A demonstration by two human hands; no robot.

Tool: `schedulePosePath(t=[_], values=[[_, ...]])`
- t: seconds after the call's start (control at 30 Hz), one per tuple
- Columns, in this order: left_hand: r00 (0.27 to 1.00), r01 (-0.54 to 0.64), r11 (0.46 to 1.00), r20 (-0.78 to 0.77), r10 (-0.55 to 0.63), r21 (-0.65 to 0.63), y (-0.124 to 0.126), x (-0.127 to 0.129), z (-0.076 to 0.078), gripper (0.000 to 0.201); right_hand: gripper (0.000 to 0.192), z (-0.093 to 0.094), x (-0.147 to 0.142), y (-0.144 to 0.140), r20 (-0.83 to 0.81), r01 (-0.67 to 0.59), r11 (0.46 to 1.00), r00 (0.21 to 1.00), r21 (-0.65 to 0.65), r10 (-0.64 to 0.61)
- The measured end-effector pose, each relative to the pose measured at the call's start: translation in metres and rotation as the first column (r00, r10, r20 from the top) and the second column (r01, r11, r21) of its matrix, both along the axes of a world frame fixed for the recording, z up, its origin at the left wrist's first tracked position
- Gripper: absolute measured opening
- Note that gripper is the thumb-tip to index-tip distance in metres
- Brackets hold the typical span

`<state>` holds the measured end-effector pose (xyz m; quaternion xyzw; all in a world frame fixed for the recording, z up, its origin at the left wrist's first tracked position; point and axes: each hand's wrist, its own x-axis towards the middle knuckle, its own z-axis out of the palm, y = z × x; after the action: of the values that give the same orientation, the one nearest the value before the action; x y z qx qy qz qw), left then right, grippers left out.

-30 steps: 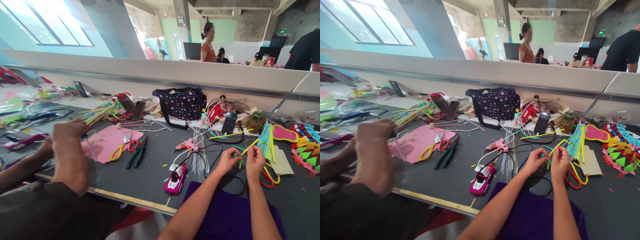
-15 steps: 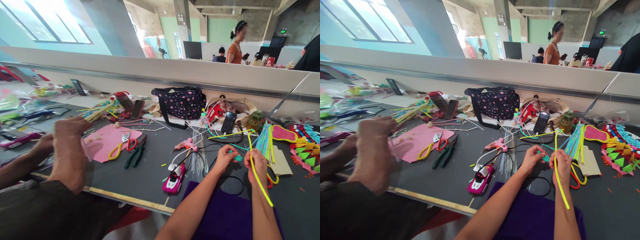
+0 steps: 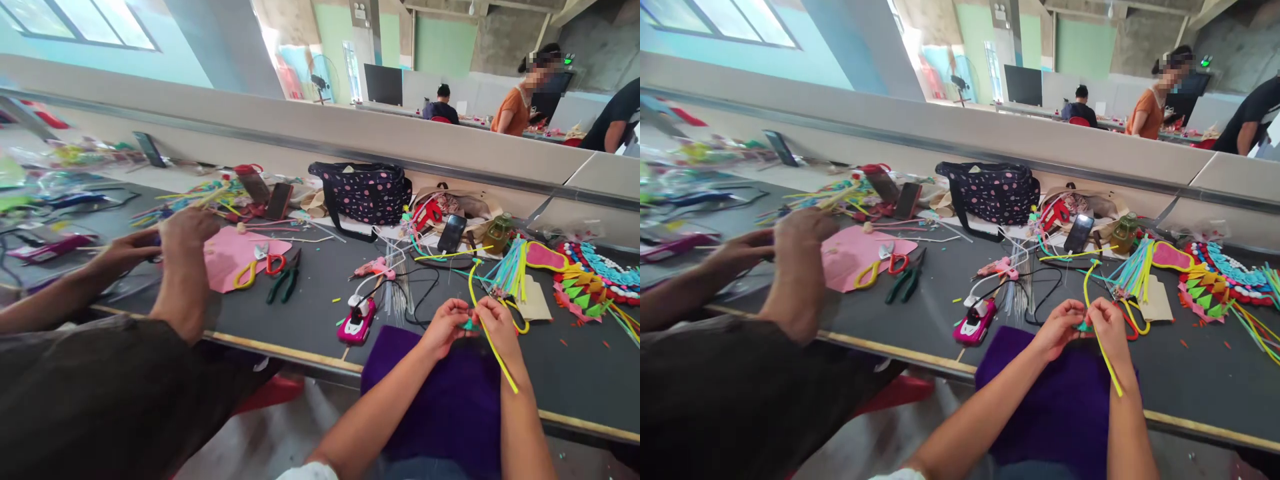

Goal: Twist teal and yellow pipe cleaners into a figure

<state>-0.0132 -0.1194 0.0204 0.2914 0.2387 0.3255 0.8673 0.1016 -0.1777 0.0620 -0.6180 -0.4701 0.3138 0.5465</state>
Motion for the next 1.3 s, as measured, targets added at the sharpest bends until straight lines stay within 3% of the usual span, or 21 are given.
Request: schedulePosePath(t=[0.13, 0.27, 0.37, 0.5, 0.7, 0.83, 1.1, 1.3], values=[[0.998, 0.039, 0.999, -0.048, -0.04, -0.038, -0.011, -0.024, -0.017, 0.048, 0.021, -0.025, -0.014, -0.021, 0.025, -0.136, 0.989, 0.99, -0.055, 0.138], [0.992, 0.074, 0.989, -0.095, -0.086, -0.13, 0.007, -0.036, -0.02, 0.031, 0.02, -0.046, -0.027, -0.034, 0.19, -0.182, 0.977, 0.961, -0.108, 0.2], [0.98, 0.028, 0.998, -0.194, -0.04, -0.064, 0.029, -0.036, -0.017, 0.033, 0.017, -0.049, -0.034, -0.039, 0.4, -0.166, 0.973, 0.89, -0.158, 0.217], [0.92, 0.175, 0.978, -0.373, -0.122, 0.111, 0.056, -0.036, -0.011, 0.039, 0.014, -0.045, -0.038, -0.043, 0.626, -0.106, 0.981, 0.758, -0.161, 0.185], [0.857, 0.307, 0.939, -0.473, -0.203, 0.153, 0.083, -0.038, -0.005, 0.045, 0.014, -0.043, -0.038, -0.046, 0.709, -0.107, 0.973, 0.668, -0.206, 0.224], [0.836, 0.286, 0.94, -0.528, -0.148, 0.189, 0.088, -0.032, -0.008, 0.038, 0.015, -0.047, -0.039, -0.047, 0.7, -0.098, 0.971, 0.678, -0.217, 0.225], [0.859, 0.189, 0.962, -0.508, -0.064, 0.199, 0.086, -0.026, -0.022, 0.027, 0.016, -0.058, -0.032, -0.048, 0.557, -0.157, 0.975, 0.801, -0.158, 0.219], [0.87, 0.136, 0.964, -0.492, -0.007, 0.226, 0.088, -0.026, -0.024, 0.027, 0.02, -0.06, -0.025, -0.048, 0.505, -0.151, 0.979, 0.839, -0.139, 0.201]])
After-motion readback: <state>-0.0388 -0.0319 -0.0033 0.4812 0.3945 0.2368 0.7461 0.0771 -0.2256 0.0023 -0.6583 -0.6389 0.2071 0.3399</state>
